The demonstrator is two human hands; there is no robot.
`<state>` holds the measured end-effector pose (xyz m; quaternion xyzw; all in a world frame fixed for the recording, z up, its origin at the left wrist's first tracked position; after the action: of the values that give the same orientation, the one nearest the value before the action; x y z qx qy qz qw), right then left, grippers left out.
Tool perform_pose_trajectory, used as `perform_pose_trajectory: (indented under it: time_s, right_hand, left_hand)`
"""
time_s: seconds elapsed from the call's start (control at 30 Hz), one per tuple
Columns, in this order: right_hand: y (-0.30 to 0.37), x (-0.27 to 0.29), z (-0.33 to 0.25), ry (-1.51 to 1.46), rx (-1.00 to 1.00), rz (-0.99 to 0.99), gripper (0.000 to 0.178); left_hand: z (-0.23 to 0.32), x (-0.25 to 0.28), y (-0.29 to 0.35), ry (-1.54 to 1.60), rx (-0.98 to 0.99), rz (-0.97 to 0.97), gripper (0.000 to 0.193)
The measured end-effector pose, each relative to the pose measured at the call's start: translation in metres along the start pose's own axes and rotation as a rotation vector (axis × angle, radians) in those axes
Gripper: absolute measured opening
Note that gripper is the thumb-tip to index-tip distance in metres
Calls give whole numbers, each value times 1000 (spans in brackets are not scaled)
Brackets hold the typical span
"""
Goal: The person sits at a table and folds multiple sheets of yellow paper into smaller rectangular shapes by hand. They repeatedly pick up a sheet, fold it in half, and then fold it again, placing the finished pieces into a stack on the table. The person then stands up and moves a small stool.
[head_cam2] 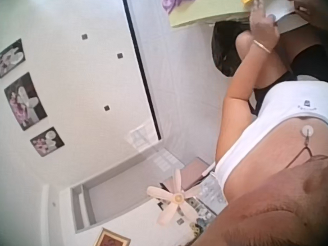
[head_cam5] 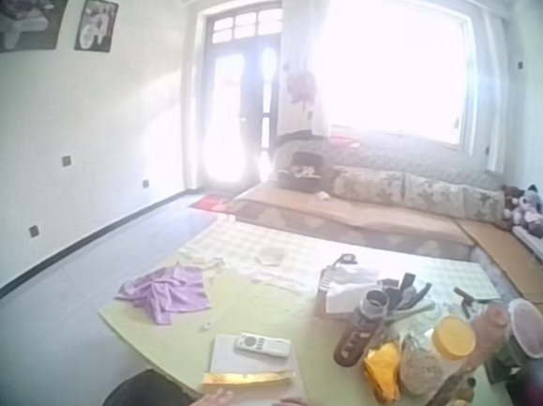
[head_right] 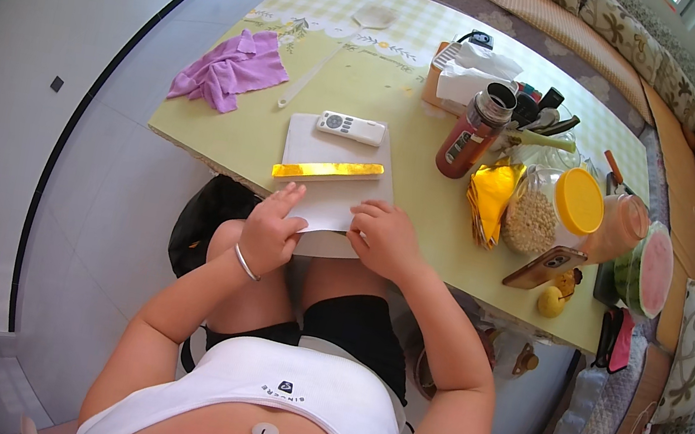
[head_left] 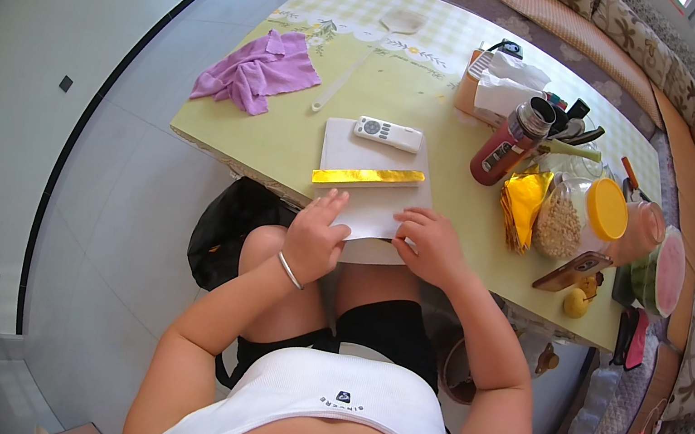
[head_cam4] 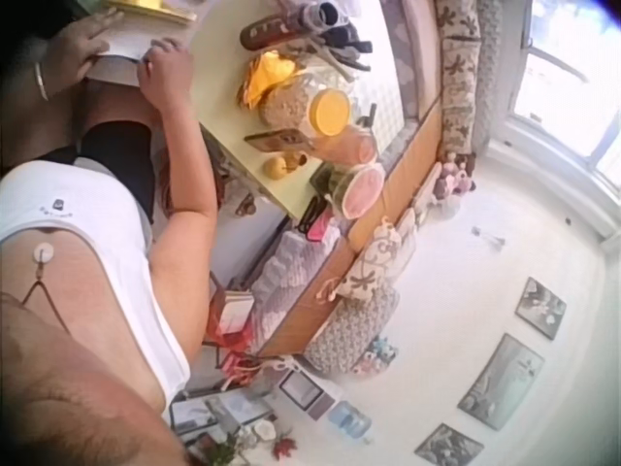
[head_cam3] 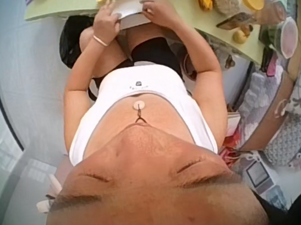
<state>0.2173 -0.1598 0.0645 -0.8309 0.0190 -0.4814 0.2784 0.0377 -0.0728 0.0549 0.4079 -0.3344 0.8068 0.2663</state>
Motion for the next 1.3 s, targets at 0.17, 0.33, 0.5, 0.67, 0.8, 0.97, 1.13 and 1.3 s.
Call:
perform_pose_trajectory:
  time_s: [0.17,0.33,0.5,0.67,0.8,0.97,1.13,1.3]
  right_hand:
    - [-9,-4,27,-135,71,-12,10]
    - [-8,-20,81,-525,-339,76,17]
    - [-19,-23,100,-218,-429,239,20]
    - [-34,-26,89,66,-389,337,19]
    - [-37,-30,86,156,-370,342,18]
    - [-35,-34,84,217,-367,339,15]
    - [-26,-30,94,180,-447,378,13]
    - [-24,-33,100,189,-477,374,13]
  left_hand:
    - [-20,-3,-20,156,111,-117,10]
    - [-54,-13,-33,383,268,-154,15]
    - [-64,-12,-52,164,342,59,16]
    - [-64,-15,-63,-52,441,70,17]
    - [-37,-1,-54,-158,165,349,42]
    - [-3,-41,-35,-160,-78,-58,77]
    - [-11,-55,-29,-296,-44,-168,90]
    - [-12,-55,-33,-302,-27,-176,91]
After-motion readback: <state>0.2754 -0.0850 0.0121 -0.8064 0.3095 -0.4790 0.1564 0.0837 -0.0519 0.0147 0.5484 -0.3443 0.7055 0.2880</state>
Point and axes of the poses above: each hand's wrist, its own y-axis away from the middle knuckle, its own x-axis out of the back of the hand, z = x × y, the point moved 6 cm from there along -y, towards the middle knuckle, and after that the axes turned 14 degrees about x, right-handed, at the moved point
